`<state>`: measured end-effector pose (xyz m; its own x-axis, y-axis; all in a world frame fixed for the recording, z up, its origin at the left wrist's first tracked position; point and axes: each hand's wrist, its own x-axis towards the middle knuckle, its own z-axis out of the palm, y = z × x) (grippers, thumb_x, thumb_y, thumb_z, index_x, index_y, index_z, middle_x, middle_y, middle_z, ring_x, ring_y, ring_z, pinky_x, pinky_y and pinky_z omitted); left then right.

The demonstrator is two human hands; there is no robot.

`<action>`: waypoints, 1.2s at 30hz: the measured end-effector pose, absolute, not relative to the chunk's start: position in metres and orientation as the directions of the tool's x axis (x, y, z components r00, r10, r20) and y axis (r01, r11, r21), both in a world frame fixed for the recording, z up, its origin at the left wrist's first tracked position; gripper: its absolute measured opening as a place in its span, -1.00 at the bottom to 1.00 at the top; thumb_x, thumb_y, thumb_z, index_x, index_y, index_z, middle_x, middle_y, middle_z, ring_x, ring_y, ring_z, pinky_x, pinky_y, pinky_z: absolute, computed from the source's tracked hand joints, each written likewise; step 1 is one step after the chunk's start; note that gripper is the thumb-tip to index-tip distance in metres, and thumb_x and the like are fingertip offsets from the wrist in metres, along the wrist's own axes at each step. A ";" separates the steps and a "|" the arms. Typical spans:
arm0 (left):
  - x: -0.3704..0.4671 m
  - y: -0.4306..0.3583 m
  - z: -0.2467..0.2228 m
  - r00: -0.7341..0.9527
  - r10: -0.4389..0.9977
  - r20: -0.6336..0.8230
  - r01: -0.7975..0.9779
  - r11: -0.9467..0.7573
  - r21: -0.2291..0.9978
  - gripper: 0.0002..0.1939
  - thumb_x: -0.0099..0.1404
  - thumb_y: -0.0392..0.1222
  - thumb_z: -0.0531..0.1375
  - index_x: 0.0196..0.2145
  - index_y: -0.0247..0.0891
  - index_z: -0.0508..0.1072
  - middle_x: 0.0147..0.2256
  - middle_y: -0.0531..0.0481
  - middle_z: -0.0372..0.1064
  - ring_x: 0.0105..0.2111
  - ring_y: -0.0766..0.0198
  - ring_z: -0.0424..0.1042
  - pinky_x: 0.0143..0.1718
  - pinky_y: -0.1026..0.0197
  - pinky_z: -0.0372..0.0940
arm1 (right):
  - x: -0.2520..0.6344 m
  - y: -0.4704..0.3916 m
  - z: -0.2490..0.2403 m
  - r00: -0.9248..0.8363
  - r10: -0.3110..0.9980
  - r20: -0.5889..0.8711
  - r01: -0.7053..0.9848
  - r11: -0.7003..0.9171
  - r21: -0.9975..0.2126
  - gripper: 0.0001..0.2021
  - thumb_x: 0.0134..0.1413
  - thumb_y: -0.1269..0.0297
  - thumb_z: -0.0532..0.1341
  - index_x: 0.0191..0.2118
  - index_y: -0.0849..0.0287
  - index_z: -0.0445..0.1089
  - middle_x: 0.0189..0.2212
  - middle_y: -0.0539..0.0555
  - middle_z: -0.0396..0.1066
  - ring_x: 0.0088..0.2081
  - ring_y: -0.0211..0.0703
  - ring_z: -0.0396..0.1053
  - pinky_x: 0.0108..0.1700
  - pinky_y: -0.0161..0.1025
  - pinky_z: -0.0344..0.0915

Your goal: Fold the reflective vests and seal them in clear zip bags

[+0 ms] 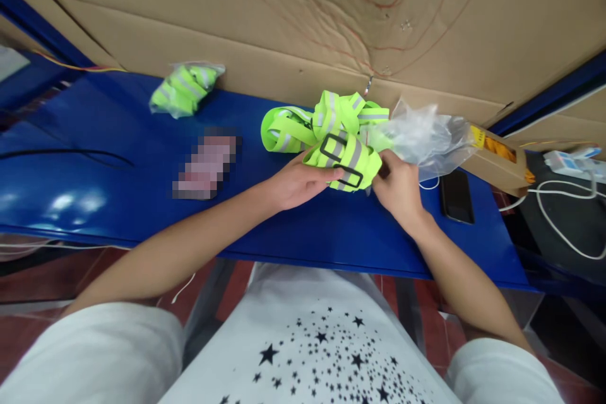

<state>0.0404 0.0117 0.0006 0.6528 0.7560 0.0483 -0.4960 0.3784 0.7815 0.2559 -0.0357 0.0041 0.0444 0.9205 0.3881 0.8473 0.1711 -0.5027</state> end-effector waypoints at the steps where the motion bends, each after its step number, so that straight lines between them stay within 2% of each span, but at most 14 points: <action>1: 0.040 0.011 0.000 0.670 0.741 0.044 -0.480 0.388 0.787 -0.49 0.06 -0.35 0.53 -0.02 -0.19 0.59 -0.01 -0.08 0.61 0.18 -0.03 0.51 0.28 -0.01 0.33 | 0.253 -0.039 0.005 0.025 0.932 0.362 0.856 0.167 -0.489 -0.94 0.03 0.37 0.17 -0.38 0.09 0.37 -0.57 -0.01 0.38 -0.51 -0.14 0.30 -0.37 -0.20 0.15; 4: 0.039 0.008 0.000 0.699 0.714 0.030 -0.449 0.406 0.796 -0.46 0.05 -0.36 0.53 0.00 -0.19 0.58 0.01 -0.08 0.60 0.17 -0.04 0.51 0.26 -0.02 0.34 | 0.252 -0.043 0.009 0.012 0.941 0.338 0.850 0.168 -0.499 -0.85 -0.01 0.40 0.17 -0.50 0.09 0.19 -0.63 -0.04 0.24 -0.54 -0.20 0.19 -0.42 -0.22 0.02; 6: 0.038 0.006 0.001 0.709 0.704 0.025 -0.443 0.418 0.793 -0.44 0.05 -0.36 0.53 0.02 -0.18 0.58 0.02 -0.08 0.60 0.16 -0.03 0.51 0.26 -0.02 0.34 | 0.256 -0.042 0.010 0.007 0.944 0.329 0.828 0.179 -0.532 -0.82 -0.01 0.41 0.18 -0.51 0.09 0.15 -0.63 -0.05 0.21 -0.53 -0.20 0.21 -0.42 -0.23 0.02; 9: 0.038 0.009 0.000 0.726 0.687 -0.001 -0.415 0.440 0.796 -0.43 0.06 -0.35 0.54 0.04 -0.17 0.57 0.03 -0.08 0.60 0.16 0.00 0.52 0.25 0.00 0.35 | 0.262 -0.039 0.009 -0.078 0.959 0.271 0.767 0.231 -0.598 -0.89 -0.06 0.45 0.19 -0.41 0.08 0.28 -0.54 -0.04 0.35 -0.46 -0.13 0.34 -0.39 -0.22 0.16; 11: 0.038 0.013 -0.001 0.723 0.691 -0.012 -0.400 0.433 0.808 -0.43 0.07 -0.34 0.54 0.04 -0.18 0.57 0.02 -0.10 0.60 0.14 0.00 0.53 0.23 0.01 0.36 | 0.266 -0.037 0.007 -0.160 0.969 0.188 0.654 0.247 -0.715 -0.82 -0.06 0.44 0.22 -0.28 0.06 0.35 -0.42 -0.02 0.48 -0.39 -0.09 0.43 -0.33 -0.18 0.32; 13: 0.038 0.017 -0.002 0.707 0.708 0.008 -0.407 0.397 0.823 -0.47 0.07 -0.32 0.54 0.01 -0.21 0.57 0.01 -0.12 0.60 0.14 -0.02 0.53 0.23 0.01 0.35 | 0.269 -0.035 0.006 -0.190 0.977 0.093 0.491 0.176 -0.853 -0.84 0.00 0.37 0.27 -0.25 0.06 0.35 -0.36 -0.01 0.53 -0.38 -0.10 0.49 -0.31 -0.14 0.44; 15: 0.039 0.020 -0.003 0.680 0.732 0.044 -0.427 0.346 0.835 -0.48 0.07 -0.28 0.55 0.00 -0.23 0.57 0.00 -0.13 0.60 0.13 -0.04 0.53 0.23 -0.03 0.34 | 0.270 -0.034 0.005 -0.140 0.990 0.034 0.350 0.082 -0.933 -0.85 0.06 0.29 0.32 -0.29 0.08 0.32 -0.38 -0.02 0.53 -0.43 -0.14 0.51 -0.36 -0.15 0.49; 18: 0.042 0.021 -0.005 0.579 0.811 0.084 -0.473 0.251 0.845 -0.40 0.01 -0.24 0.58 0.01 -0.19 0.55 -0.04 -0.08 0.59 0.14 -0.05 0.51 0.25 -0.07 0.31 | 0.265 -0.035 0.006 -0.026 0.998 0.052 0.232 0.057 -0.971 -0.74 0.08 0.18 0.41 -0.27 0.12 0.33 -0.41 -0.06 0.48 -0.48 -0.20 0.54 -0.41 -0.21 0.52; 22: 0.050 0.017 -0.014 0.468 0.878 0.097 -0.519 0.185 0.834 -0.35 -0.05 -0.26 0.59 0.01 -0.16 0.52 -0.05 -0.01 0.57 0.16 -0.01 0.46 0.30 -0.09 0.23 | 0.249 -0.041 0.005 -0.016 0.995 0.099 0.130 0.100 -0.986 -0.61 0.07 -0.01 0.48 -0.25 0.13 0.36 -0.45 -0.08 0.46 -0.45 -0.22 0.56 -0.36 -0.23 0.58; 28: 0.054 0.011 -0.024 0.411 0.911 0.039 -0.505 0.191 0.842 -0.36 0.02 -0.24 0.57 0.05 -0.11 0.50 0.03 0.02 0.54 0.21 0.03 0.42 0.36 -0.08 0.14 | 0.232 -0.049 0.001 0.032 0.982 0.185 0.113 0.180 -0.977 -0.64 0.14 -0.04 0.45 -0.19 0.10 0.40 -0.40 -0.05 0.52 -0.39 -0.23 0.57 -0.27 -0.25 0.58; 30: 0.054 0.008 -0.022 0.383 0.922 0.058 -0.532 0.169 0.829 -0.35 0.04 -0.24 0.56 0.07 -0.11 0.49 0.02 0.02 0.55 0.21 0.04 0.42 0.37 -0.08 0.14 | 0.230 -0.050 -0.001 0.052 0.979 0.198 0.196 0.184 -0.963 -0.65 0.14 -0.05 0.44 -0.21 0.10 0.41 -0.39 -0.04 0.53 -0.37 -0.21 0.57 -0.27 -0.22 0.56; 33: 0.056 0.004 -0.018 0.376 0.922 0.090 -0.568 0.152 0.809 -0.39 0.11 -0.21 0.53 0.09 -0.12 0.48 0.05 0.00 0.53 0.20 0.07 0.43 0.36 -0.04 0.16 | 0.226 -0.052 -0.005 0.071 0.962 0.262 0.421 0.209 -0.882 -0.70 0.24 -0.02 0.37 -0.28 0.11 0.42 -0.37 0.01 0.56 -0.33 -0.18 0.57 -0.21 -0.18 0.53; 34: 0.058 0.003 -0.018 0.373 0.923 0.094 -0.570 0.148 0.808 -0.40 0.13 -0.19 0.52 0.10 -0.11 0.47 0.07 -0.01 0.52 0.20 0.09 0.43 0.36 -0.03 0.17 | 0.223 -0.052 -0.007 0.058 0.961 0.270 0.447 0.217 -0.868 -0.71 0.28 -0.01 0.33 -0.30 0.11 0.42 -0.37 0.02 0.57 -0.33 -0.18 0.58 -0.19 -0.17 0.53; 36: 0.061 0.001 -0.021 0.368 0.924 0.098 -0.550 0.132 0.825 -0.41 0.17 -0.14 0.51 0.12 -0.09 0.45 0.10 -0.02 0.50 0.19 0.11 0.43 0.33 -0.02 0.21 | 0.217 -0.055 -0.011 0.017 0.966 0.256 0.390 0.230 -0.892 -0.70 0.33 -0.03 0.29 -0.28 0.11 0.42 -0.37 0.03 0.59 -0.32 -0.16 0.59 -0.18 -0.16 0.55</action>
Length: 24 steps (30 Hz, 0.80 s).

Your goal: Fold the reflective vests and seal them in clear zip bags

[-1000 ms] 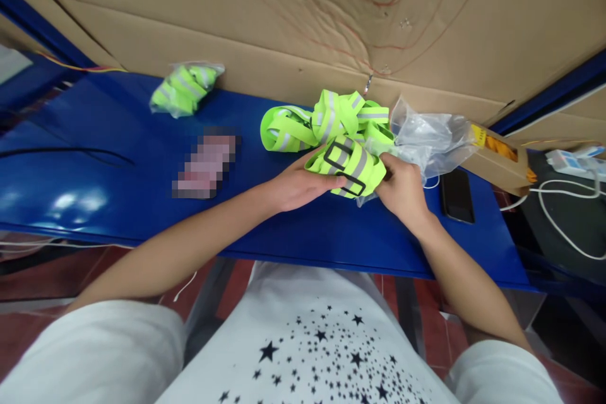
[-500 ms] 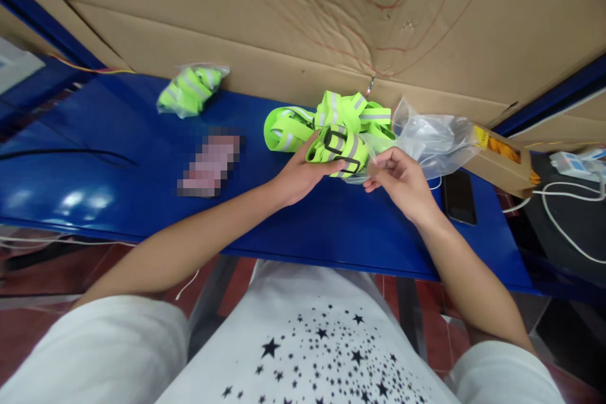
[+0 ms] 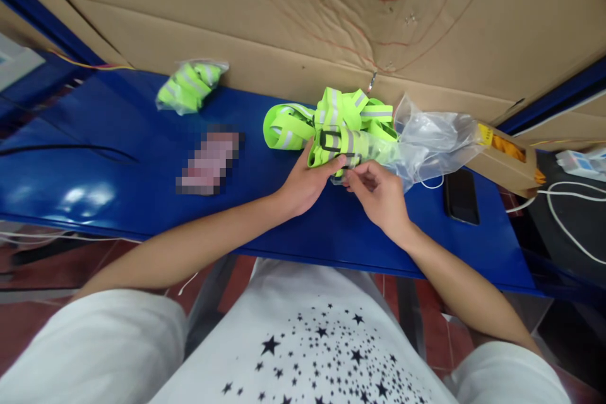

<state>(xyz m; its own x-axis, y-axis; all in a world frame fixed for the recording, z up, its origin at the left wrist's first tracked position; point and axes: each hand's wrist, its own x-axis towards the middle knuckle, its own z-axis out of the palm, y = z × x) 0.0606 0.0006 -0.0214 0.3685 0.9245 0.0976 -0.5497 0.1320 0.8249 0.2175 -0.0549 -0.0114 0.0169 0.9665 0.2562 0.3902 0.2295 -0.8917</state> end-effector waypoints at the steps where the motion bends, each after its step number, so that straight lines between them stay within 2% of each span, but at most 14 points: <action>1: 0.062 0.000 -0.024 0.361 0.927 0.106 -0.527 0.109 0.843 -0.42 0.18 -0.11 0.50 0.12 -0.09 0.44 0.10 -0.02 0.50 0.18 0.11 0.44 0.32 -0.02 0.22 | 0.215 -0.056 -0.013 0.004 0.968 0.251 0.340 0.235 -0.911 -0.70 0.33 -0.04 0.28 -0.27 0.10 0.42 -0.36 0.03 0.60 -0.31 -0.15 0.60 -0.19 -0.16 0.56; 3: 0.062 0.002 -0.029 0.328 0.934 0.140 -0.446 0.023 0.895 -0.43 0.21 -0.05 0.49 0.11 -0.11 0.44 0.09 -0.03 0.49 0.17 0.10 0.44 0.30 -0.02 0.25 | 0.213 -0.059 -0.013 0.000 0.964 0.266 0.294 0.254 -0.921 -0.70 0.34 -0.05 0.28 -0.23 0.10 0.43 -0.33 0.03 0.61 -0.28 -0.14 0.61 -0.20 -0.17 0.57; 6: 0.059 0.007 -0.032 0.316 0.932 0.178 -0.320 -0.072 0.945 -0.44 0.21 0.00 0.49 0.09 -0.16 0.45 0.08 -0.05 0.50 0.19 0.06 0.44 0.30 -0.02 0.24 | 0.220 -0.060 -0.005 -0.054 0.945 0.324 0.432 0.315 -0.845 -0.71 0.40 0.00 0.23 -0.25 0.10 0.47 -0.37 0.03 0.60 -0.35 -0.18 0.58 -0.27 -0.22 0.52; 8: 0.056 0.011 -0.031 0.398 0.908 0.131 -0.319 0.003 0.948 -0.40 0.17 -0.01 0.52 0.09 -0.17 0.47 0.10 -0.07 0.52 0.21 0.02 0.44 0.32 -0.04 0.23 | 0.232 -0.058 0.004 -0.074 0.900 0.430 0.599 0.385 -0.702 -0.66 0.44 0.02 0.18 -0.31 0.11 0.48 -0.45 0.03 0.55 -0.42 -0.20 0.52 -0.30 -0.21 0.46; 9: 0.055 0.012 -0.030 0.449 0.889 0.092 -0.339 0.074 0.938 -0.39 0.15 -0.01 0.53 0.10 -0.17 0.48 0.11 -0.07 0.53 0.22 0.01 0.44 0.33 -0.05 0.23 | 0.239 -0.056 0.009 -0.071 0.863 0.500 0.674 0.412 -0.614 -0.66 0.43 0.01 0.19 -0.30 0.12 0.50 -0.43 0.06 0.55 -0.39 -0.16 0.52 -0.25 -0.18 0.45; 11: 0.053 0.012 -0.028 0.527 0.849 0.027 -0.372 0.202 0.906 -0.38 0.14 -0.03 0.54 0.11 -0.16 0.50 0.11 -0.08 0.55 0.25 -0.02 0.43 0.36 -0.08 0.20 | 0.253 -0.049 0.016 -0.069 0.801 0.595 0.766 0.424 -0.482 -0.65 0.33 -0.09 0.28 -0.14 0.14 0.54 -0.20 0.16 0.61 -0.17 -0.01 0.56 -0.07 -0.07 0.45; 12: 0.053 0.012 -0.028 0.547 0.837 0.012 -0.380 0.236 0.894 -0.38 0.13 -0.03 0.54 0.10 -0.17 0.51 0.12 -0.08 0.55 0.26 -0.03 0.43 0.37 -0.08 0.20 | 0.259 -0.045 0.018 -0.088 0.812 0.576 0.776 0.419 -0.471 -0.56 0.27 -0.15 0.32 -0.04 0.15 0.53 -0.08 0.21 0.60 -0.06 0.07 0.55 0.00 -0.03 0.43; 13: 0.053 0.012 -0.028 0.560 0.829 0.007 -0.380 0.249 0.891 -0.38 0.12 -0.03 0.55 0.10 -0.17 0.52 0.13 -0.09 0.55 0.26 -0.04 0.43 0.37 -0.09 0.20 | 0.265 -0.041 0.019 -0.122 0.853 0.508 0.764 0.408 -0.501 -0.47 0.23 -0.21 0.32 0.03 0.17 0.52 -0.01 0.22 0.59 -0.01 0.11 0.54 0.03 -0.02 0.43; 14: 0.052 0.011 -0.029 0.568 0.823 0.011 -0.371 0.244 0.896 -0.37 0.12 -0.02 0.55 0.11 -0.16 0.53 0.14 -0.10 0.54 0.27 -0.06 0.42 0.37 -0.09 0.20 | 0.268 -0.038 0.018 -0.161 0.898 0.409 0.739 0.384 -0.553 -0.41 0.21 -0.27 0.30 0.05 0.18 0.52 -0.02 0.21 0.60 -0.03 0.11 0.55 -0.01 -0.04 0.43; 16: 0.050 0.010 -0.030 0.572 0.819 0.040 -0.335 0.189 0.923 -0.33 0.13 0.03 0.54 0.15 -0.15 0.51 0.19 -0.11 0.51 0.30 -0.08 0.39 0.36 -0.08 0.22 | 0.272 -0.033 0.015 -0.216 0.948 0.233 0.682 0.318 -0.659 -0.37 0.23 -0.35 0.24 0.01 0.19 0.54 -0.19 0.14 0.62 -0.19 0.01 0.55 -0.16 -0.13 0.41; 17: 0.049 0.010 -0.031 0.571 0.818 0.066 -0.311 0.141 0.940 -0.31 0.17 0.10 0.51 0.19 -0.14 0.49 0.21 -0.11 0.49 0.32 -0.08 0.37 0.36 -0.07 0.23 | 0.272 -0.032 0.012 -0.222 0.956 0.193 0.658 0.293 -0.693 -0.35 0.23 -0.37 0.22 -0.02 0.20 0.54 -0.25 0.12 0.61 -0.26 -0.04 0.53 -0.21 -0.17 0.39; 21: 0.043 0.013 -0.027 0.562 0.793 0.235 -0.103 -0.215 0.971 -0.25 0.38 0.40 0.21 0.28 -0.19 0.42 0.29 -0.19 0.39 0.36 -0.05 0.30 0.41 -0.05 0.16 | 0.264 -0.035 0.007 -0.150 0.955 0.255 0.643 0.290 -0.709 -0.37 0.23 -0.35 0.23 -0.02 0.19 0.55 -0.29 0.08 0.60 -0.32 -0.12 0.48 -0.24 -0.21 0.35; 24: 0.040 0.014 -0.023 0.537 0.768 0.350 0.058 -0.448 0.892 -0.23 0.41 0.44 0.13 0.22 -0.28 0.46 0.25 -0.27 0.42 0.31 -0.05 0.34 0.41 -0.03 0.17 | 0.259 -0.038 0.005 -0.118 0.943 0.312 0.654 0.311 -0.690 -0.42 0.24 -0.30 0.26 0.02 0.17 0.54 -0.23 0.09 0.60 -0.29 -0.10 0.48 -0.19 -0.19 0.35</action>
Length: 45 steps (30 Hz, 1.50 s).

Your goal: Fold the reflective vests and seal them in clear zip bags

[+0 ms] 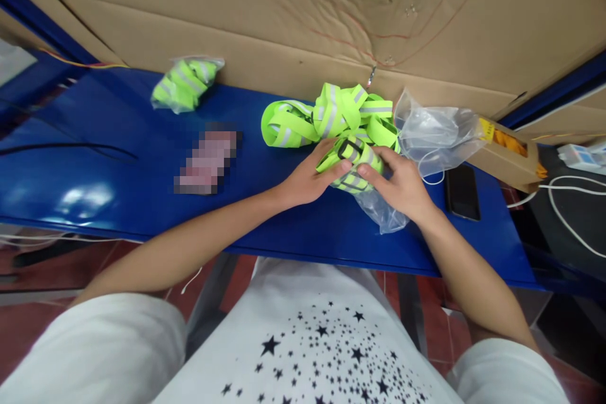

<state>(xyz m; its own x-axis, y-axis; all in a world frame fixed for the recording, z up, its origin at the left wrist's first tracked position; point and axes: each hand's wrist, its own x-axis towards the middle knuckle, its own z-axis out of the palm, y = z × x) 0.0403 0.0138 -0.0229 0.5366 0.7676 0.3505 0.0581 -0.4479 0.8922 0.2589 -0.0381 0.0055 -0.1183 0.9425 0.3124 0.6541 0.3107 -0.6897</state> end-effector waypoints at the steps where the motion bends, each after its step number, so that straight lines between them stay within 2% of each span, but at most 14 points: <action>1: 0.040 0.013 -0.022 0.521 0.765 0.378 0.084 -0.487 0.869 -0.25 0.41 0.42 0.14 0.20 -0.29 0.46 0.22 -0.26 0.44 0.28 -0.03 0.38 0.38 0.00 0.20 | 0.258 -0.039 0.005 -0.118 0.939 0.322 0.643 0.319 -0.696 -0.42 0.23 -0.29 0.28 0.03 0.16 0.54 -0.21 0.09 0.60 -0.27 -0.09 0.48 -0.18 -0.19 0.35; 8: 0.035 0.001 -0.017 0.373 0.810 0.452 0.190 -0.544 0.817 -0.39 0.41 0.24 0.27 0.21 -0.25 0.47 0.09 -0.16 0.56 0.05 0.08 0.54 0.10 0.18 0.38 | 0.247 -0.041 -0.001 -0.122 0.961 0.248 0.456 0.276 -0.846 -0.44 0.22 -0.27 0.30 0.02 0.15 0.52 -0.25 0.04 0.55 -0.29 -0.15 0.42 -0.23 -0.20 0.30; 11: 0.036 -0.002 -0.015 0.410 0.792 0.453 0.220 -0.568 0.793 -0.50 0.54 0.20 0.09 0.13 -0.20 0.53 0.05 -0.15 0.57 0.05 0.06 0.51 0.19 0.09 0.31 | 0.240 -0.042 -0.005 -0.071 0.976 0.207 0.368 0.218 -0.904 -0.48 0.21 -0.25 0.31 -0.04 0.13 0.53 -0.25 0.03 0.56 -0.23 -0.11 0.47 -0.15 -0.17 0.37; 16: 0.043 -0.003 -0.024 0.525 0.701 0.482 0.129 -0.626 0.769 -0.33 0.54 0.35 -0.13 0.03 -0.21 0.52 0.09 -0.26 0.35 0.23 -0.01 0.29 0.36 -0.08 0.15 | 0.231 -0.042 -0.007 -0.066 0.985 0.162 0.267 0.174 -0.948 -0.45 0.12 -0.26 0.37 0.02 0.06 0.48 -0.20 0.04 0.60 -0.08 -0.03 0.54 -0.02 -0.12 0.46; 19: 0.046 -0.004 -0.027 0.615 0.652 0.445 0.072 -0.607 0.791 -0.32 0.41 0.41 0.13 0.12 -0.26 0.44 0.23 -0.34 0.18 0.35 -0.09 0.14 0.42 -0.10 0.09 | 0.229 -0.042 -0.007 -0.053 0.991 0.120 0.201 0.128 -0.971 -0.38 0.07 -0.25 0.42 0.11 0.05 0.42 -0.21 0.03 0.62 -0.14 -0.06 0.56 -0.08 -0.13 0.48; 21: 0.046 -0.003 -0.025 0.584 0.657 0.476 0.027 -0.602 0.798 -0.28 0.29 0.31 0.34 0.17 -0.25 0.37 0.22 -0.34 0.19 0.32 -0.09 0.21 0.37 -0.07 0.17 | 0.230 -0.041 -0.007 -0.024 0.991 0.134 0.194 0.136 -0.972 -0.41 0.09 -0.25 0.40 0.08 0.05 0.44 -0.15 0.04 0.62 -0.12 -0.08 0.57 -0.04 -0.14 0.48; 24: 0.044 -0.001 -0.017 0.479 0.697 0.534 0.022 -0.617 0.786 -0.53 0.35 0.09 0.37 0.07 -0.20 0.40 0.09 -0.23 0.37 0.14 0.04 0.39 0.21 0.04 0.29 | 0.233 -0.037 -0.008 0.053 0.984 0.170 0.167 0.159 -0.973 -0.49 0.15 -0.27 0.35 -0.02 0.04 0.49 -0.06 0.05 0.61 -0.02 -0.08 0.55 0.08 -0.13 0.46; 27: 0.039 0.004 -0.009 0.511 0.688 0.516 0.084 -0.637 0.766 -0.77 0.45 0.00 0.26 -0.24 -0.21 0.48 -0.09 -0.12 0.49 -0.05 0.13 0.45 0.05 0.11 0.29 | 0.236 -0.034 -0.010 0.107 0.977 0.185 0.177 0.165 -0.970 -0.49 0.16 -0.31 0.31 -0.08 0.05 0.49 -0.12 0.03 0.61 -0.05 -0.08 0.55 0.05 -0.15 0.45; 32: 0.036 0.008 0.000 0.692 0.674 0.259 0.049 -0.402 0.914 -0.46 0.45 0.23 0.20 -0.50 -0.26 0.50 -0.32 -0.07 0.46 -0.31 0.22 0.38 -0.25 0.15 0.23 | 0.238 -0.035 -0.009 0.074 0.972 0.222 0.355 0.182 -0.917 -0.52 0.23 -0.31 0.25 -0.20 0.06 0.48 -0.34 0.00 0.53 -0.30 -0.14 0.45 -0.17 -0.17 0.41; 34: 0.037 0.006 0.003 0.660 0.695 0.286 -0.017 -0.367 0.930 -0.50 0.41 0.23 0.25 -0.44 -0.26 0.58 -0.22 -0.10 0.50 -0.19 0.17 0.45 -0.13 0.14 0.29 | 0.238 -0.036 -0.007 0.095 0.969 0.228 0.297 0.191 -0.936 -0.57 0.24 -0.26 0.27 -0.20 0.05 0.46 -0.32 0.00 0.52 -0.30 -0.16 0.45 -0.18 -0.19 0.41; 37: 0.039 0.006 0.004 0.467 0.822 0.326 -0.101 -0.316 0.943 -0.63 0.25 0.10 0.45 -0.14 -0.21 0.63 0.00 -0.10 0.51 0.06 0.07 0.47 0.12 0.09 0.31 | 0.239 -0.037 -0.006 0.156 0.969 0.193 0.172 0.166 -0.971 -0.59 0.23 -0.23 0.29 -0.20 0.03 0.35 -0.26 0.00 0.51 -0.25 -0.16 0.49 -0.15 -0.20 0.45; 40: 0.038 0.013 0.002 0.484 0.869 0.106 -0.179 -0.021 0.984 -0.55 0.19 0.10 0.50 -0.08 -0.21 0.62 -0.04 -0.10 0.58 0.06 -0.03 0.51 0.15 -0.04 0.37 | 0.245 -0.035 -0.003 0.133 0.985 0.107 0.121 0.090 -0.988 -0.55 0.16 -0.24 0.35 -0.23 0.02 0.28 -0.25 0.00 0.51 -0.22 -0.12 0.53 -0.21 -0.20 0.49; 43: 0.033 0.025 -0.003 0.657 0.746 -0.109 -0.190 0.304 0.933 -0.61 0.23 0.09 0.48 -0.14 -0.26 0.68 -0.08 -0.17 0.64 0.04 -0.10 0.56 0.14 -0.12 0.41 | 0.255 -0.031 0.001 0.031 0.999 0.007 0.095 0.004 -0.995 -0.51 0.10 -0.31 0.36 -0.22 0.04 0.39 -0.22 0.02 0.56 -0.18 -0.08 0.58 -0.27 -0.22 0.52; 45: 0.031 0.032 -0.006 0.687 0.707 -0.167 -0.186 0.393 0.900 -0.62 0.19 0.03 0.51 -0.13 -0.26 0.70 -0.06 -0.17 0.65 0.03 -0.09 0.58 0.16 -0.10 0.42 | 0.262 -0.028 0.004 -0.054 0.997 -0.062 0.122 -0.055 -0.991 -0.46 0.08 -0.37 0.35 -0.21 0.07 0.49 -0.26 0.05 0.58 -0.21 -0.08 0.58 -0.32 -0.24 0.53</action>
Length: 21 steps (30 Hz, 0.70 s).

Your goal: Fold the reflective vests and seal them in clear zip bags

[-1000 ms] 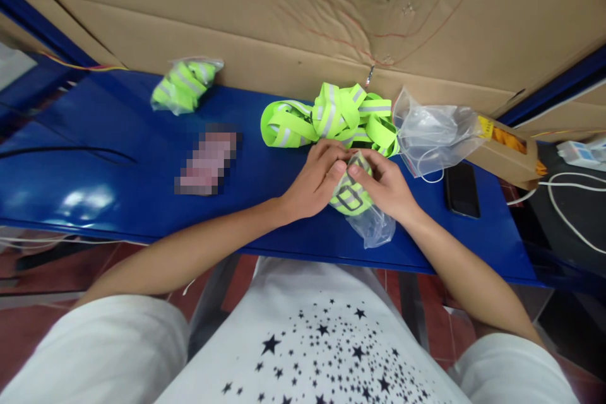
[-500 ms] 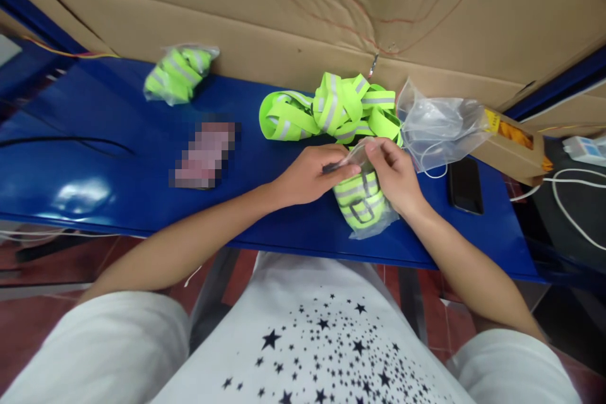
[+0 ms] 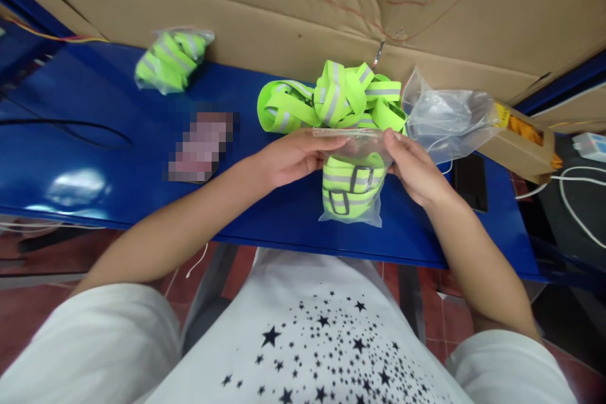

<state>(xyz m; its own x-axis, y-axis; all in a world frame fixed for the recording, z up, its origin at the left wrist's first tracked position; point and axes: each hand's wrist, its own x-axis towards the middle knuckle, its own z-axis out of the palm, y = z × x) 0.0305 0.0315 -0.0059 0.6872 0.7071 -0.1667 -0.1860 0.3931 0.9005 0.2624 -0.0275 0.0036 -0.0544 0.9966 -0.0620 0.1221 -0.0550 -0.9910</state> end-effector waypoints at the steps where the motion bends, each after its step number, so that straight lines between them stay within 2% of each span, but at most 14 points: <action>1: 0.030 0.033 -0.007 0.682 0.709 -0.178 -0.189 0.407 0.894 -0.62 0.17 0.02 0.53 -0.14 -0.25 0.71 -0.06 -0.16 0.65 0.02 -0.07 0.59 0.16 -0.08 0.42 | 0.266 -0.026 0.005 -0.087 0.992 -0.090 0.146 -0.077 -0.986 -0.45 0.04 -0.37 0.37 -0.24 0.09 0.53 -0.30 0.05 0.58 -0.27 -0.11 0.56 -0.36 -0.25 0.52; 4: 0.032 0.034 -0.010 0.651 0.739 -0.175 -0.204 0.393 0.897 -0.59 0.18 0.15 0.50 -0.20 -0.24 0.72 -0.08 -0.15 0.66 0.01 -0.06 0.59 0.16 -0.08 0.42 | 0.271 -0.024 0.006 -0.080 0.994 -0.078 0.229 -0.058 -0.972 -0.48 -0.09 -0.30 0.48 -0.38 0.13 0.56 -0.50 0.01 0.48 -0.48 -0.22 0.41 -0.49 -0.27 0.42; 6: 0.033 0.032 -0.011 0.636 0.751 -0.178 -0.184 0.372 0.910 -0.54 0.20 0.24 0.46 -0.21 -0.23 0.72 -0.08 -0.17 0.66 0.02 -0.07 0.59 0.16 -0.10 0.42 | 0.270 -0.025 0.004 0.019 0.999 0.046 0.344 0.037 -0.938 -0.50 -0.07 -0.26 0.49 -0.48 0.13 0.51 -0.60 -0.04 0.37 -0.56 -0.28 0.29 -0.53 -0.29 0.31; 8: 0.029 0.030 -0.013 0.622 0.757 -0.200 -0.134 0.355 0.925 -0.51 0.21 0.28 0.44 -0.21 -0.23 0.72 -0.08 -0.19 0.66 0.01 -0.07 0.60 0.14 -0.12 0.43 | 0.267 -0.027 0.001 0.094 0.969 0.228 0.492 0.153 -0.857 -0.52 0.01 -0.19 0.47 -0.51 0.14 0.46 -0.62 -0.06 0.33 -0.55 -0.30 0.24 -0.52 -0.30 0.24; 10: 0.023 0.028 -0.017 0.614 0.759 -0.219 -0.085 0.339 0.937 -0.51 0.22 0.29 0.43 -0.21 -0.23 0.72 -0.09 -0.20 0.66 -0.01 -0.06 0.61 0.11 -0.11 0.44 | 0.264 -0.030 -0.004 0.064 0.951 0.302 0.537 0.222 -0.814 -0.57 0.07 -0.11 0.45 -0.50 0.15 0.44 -0.59 -0.06 0.37 -0.52 -0.30 0.27 -0.48 -0.31 0.24; 12: 0.016 0.027 -0.022 0.623 0.748 -0.228 -0.054 0.332 0.942 -0.50 0.22 0.29 0.42 -0.18 -0.23 0.71 -0.09 -0.21 0.66 -0.02 -0.06 0.61 0.09 -0.09 0.44 | 0.262 -0.034 -0.009 -0.049 0.983 0.177 0.411 0.181 -0.893 -0.59 0.09 -0.12 0.44 -0.44 0.14 0.48 -0.54 -0.04 0.44 -0.51 -0.27 0.35 -0.47 -0.30 0.33; 14: 0.011 0.025 -0.027 0.623 0.746 -0.237 -0.037 0.330 0.943 -0.49 0.22 0.28 0.43 -0.15 -0.23 0.71 -0.09 -0.20 0.66 -0.02 -0.05 0.62 0.07 -0.06 0.44 | 0.262 -0.036 -0.014 -0.156 0.988 -0.013 0.227 0.023 -0.974 -0.59 0.07 -0.16 0.44 -0.36 0.14 0.53 -0.49 0.00 0.51 -0.48 -0.21 0.44 -0.48 -0.27 0.43; 16: 0.008 0.025 -0.032 0.625 0.745 -0.233 -0.045 0.332 0.942 -0.49 0.22 0.27 0.44 -0.14 -0.23 0.71 -0.06 -0.20 0.66 -0.01 -0.05 0.61 0.08 -0.03 0.43 | 0.262 -0.038 -0.017 -0.177 0.976 -0.124 0.093 -0.109 -0.990 -0.59 0.04 -0.14 0.47 -0.31 0.14 0.55 -0.43 0.03 0.56 -0.44 -0.19 0.49 -0.46 -0.26 0.49; 21: 0.007 0.026 -0.028 0.678 0.718 -0.156 -0.191 0.377 0.906 -0.49 0.28 0.22 0.40 -0.05 -0.27 0.69 0.06 -0.25 0.61 0.10 -0.08 0.58 0.14 -0.01 0.43 | 0.259 -0.036 -0.022 -0.060 0.987 -0.149 -0.091 -0.154 -0.984 -0.67 0.00 0.01 0.52 -0.32 0.14 0.52 -0.40 -0.01 0.56 -0.37 -0.23 0.52 -0.35 -0.27 0.56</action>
<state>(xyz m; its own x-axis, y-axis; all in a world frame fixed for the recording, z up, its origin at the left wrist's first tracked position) 0.0072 0.0258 -0.0282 0.6781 0.7182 -0.1560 -0.1906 0.3769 0.9064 0.2594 -0.0356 -0.0219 -0.0596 0.9871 -0.1487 -0.0906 -0.1537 -0.9840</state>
